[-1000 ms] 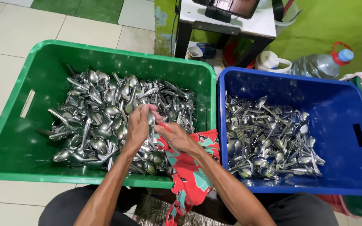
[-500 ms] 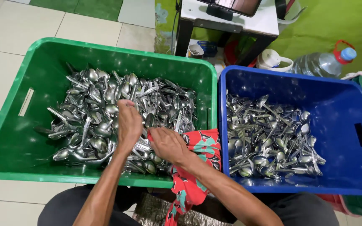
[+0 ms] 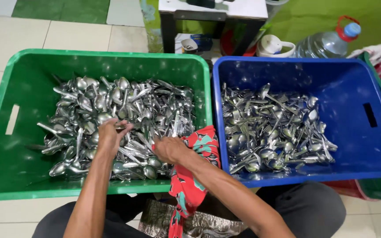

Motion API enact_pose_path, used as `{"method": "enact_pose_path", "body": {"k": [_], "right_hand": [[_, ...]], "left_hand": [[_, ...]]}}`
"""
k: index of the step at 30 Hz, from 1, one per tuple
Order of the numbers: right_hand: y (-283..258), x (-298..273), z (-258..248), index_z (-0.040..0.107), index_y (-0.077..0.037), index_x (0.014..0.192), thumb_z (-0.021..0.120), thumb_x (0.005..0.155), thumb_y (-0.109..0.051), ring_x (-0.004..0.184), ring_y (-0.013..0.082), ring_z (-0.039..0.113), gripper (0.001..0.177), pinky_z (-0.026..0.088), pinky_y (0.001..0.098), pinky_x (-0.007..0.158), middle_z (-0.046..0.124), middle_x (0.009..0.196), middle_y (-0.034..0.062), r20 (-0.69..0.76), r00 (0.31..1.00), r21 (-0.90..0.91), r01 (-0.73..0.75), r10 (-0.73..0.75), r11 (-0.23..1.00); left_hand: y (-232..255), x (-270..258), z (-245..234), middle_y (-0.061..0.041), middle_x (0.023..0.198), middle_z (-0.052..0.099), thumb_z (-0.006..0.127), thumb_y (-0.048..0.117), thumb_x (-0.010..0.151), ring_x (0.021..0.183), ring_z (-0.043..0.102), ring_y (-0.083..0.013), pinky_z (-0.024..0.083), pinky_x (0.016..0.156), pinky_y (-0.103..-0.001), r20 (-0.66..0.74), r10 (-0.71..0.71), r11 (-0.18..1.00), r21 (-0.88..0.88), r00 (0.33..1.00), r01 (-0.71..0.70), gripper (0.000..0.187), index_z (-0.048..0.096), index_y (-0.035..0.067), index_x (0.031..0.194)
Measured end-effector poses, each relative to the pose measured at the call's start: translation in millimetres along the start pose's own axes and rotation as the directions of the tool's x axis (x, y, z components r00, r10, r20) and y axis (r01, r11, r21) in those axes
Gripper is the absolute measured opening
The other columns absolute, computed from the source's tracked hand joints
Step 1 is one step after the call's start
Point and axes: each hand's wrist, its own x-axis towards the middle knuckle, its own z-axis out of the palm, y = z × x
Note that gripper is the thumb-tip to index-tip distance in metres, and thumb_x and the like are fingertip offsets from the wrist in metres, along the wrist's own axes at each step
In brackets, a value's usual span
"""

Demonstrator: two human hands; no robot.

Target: Wiping metal spoons with a cloth and moving them from one bin to another.

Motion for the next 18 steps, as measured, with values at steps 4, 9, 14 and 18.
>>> {"method": "enact_pose_path", "body": {"k": [4, 9, 14, 18], "right_hand": [[-1, 5, 1, 0.073, -0.004, 0.104, 0.053, 0.088, -0.029, 0.090, 0.0407, 0.075, 0.035, 0.060, 0.0530, 0.076, 0.075, 0.090, 0.0191, 0.058, 0.998, -0.004, -0.001, 0.001, 1.000], [10, 7, 19, 0.059, 0.000, 0.124, 0.074, 0.077, -0.028, 0.101, 0.0422, 0.071, 0.057, 0.059, 0.0558, 0.086, 0.071, 0.102, 0.0218, -0.045, 0.998, -0.019, 0.045, -0.046, 0.999], [-1, 9, 5, 0.062, 0.006, 0.118, 0.063, 0.079, -0.016, 0.105, 0.0466, 0.066, 0.045, 0.058, 0.0557, 0.086, 0.063, 0.109, 0.0266, -0.049, 0.997, 0.036, 0.056, -0.054, 0.998], [0, 11, 2, 0.067, 0.004, 0.112, 0.054, 0.081, -0.008, 0.095, 0.0469, 0.069, 0.036, 0.060, 0.0579, 0.076, 0.064, 0.104, 0.0270, -0.078, 0.996, 0.125, 0.048, -0.039, 0.991]], "left_hand": [[96, -156, 106, -0.045, 0.143, 0.041, 0.035, 0.024, 0.109, 0.132, 0.050, -0.0507, 0.044, 0.112, -0.056, 0.482, 0.032, 0.988, -0.145, 0.875, 0.044, 0.059, 0.014, -0.017, 0.147], [67, -104, 107, -0.030, 0.119, 0.065, 0.055, 0.032, 0.106, 0.115, 0.064, -0.0445, 0.048, 0.102, -0.058, 0.634, 0.227, 0.371, 0.646, 0.739, -0.668, 0.043, 0.058, 0.000, 0.136], [-1, -6, 49, -0.014, 0.122, 0.069, 0.059, 0.036, 0.100, 0.115, 0.065, -0.0408, 0.052, 0.095, -0.060, 0.428, 0.073, 0.065, 0.899, 0.901, -0.433, 0.037, 0.066, 0.019, 0.131], [-16, -2, 46, -0.018, 0.110, 0.074, 0.057, 0.022, 0.104, 0.108, 0.068, -0.0426, 0.055, 0.091, -0.057, 0.509, 0.099, 0.129, 0.846, 0.855, -0.518, 0.031, 0.069, 0.010, 0.129]]}}
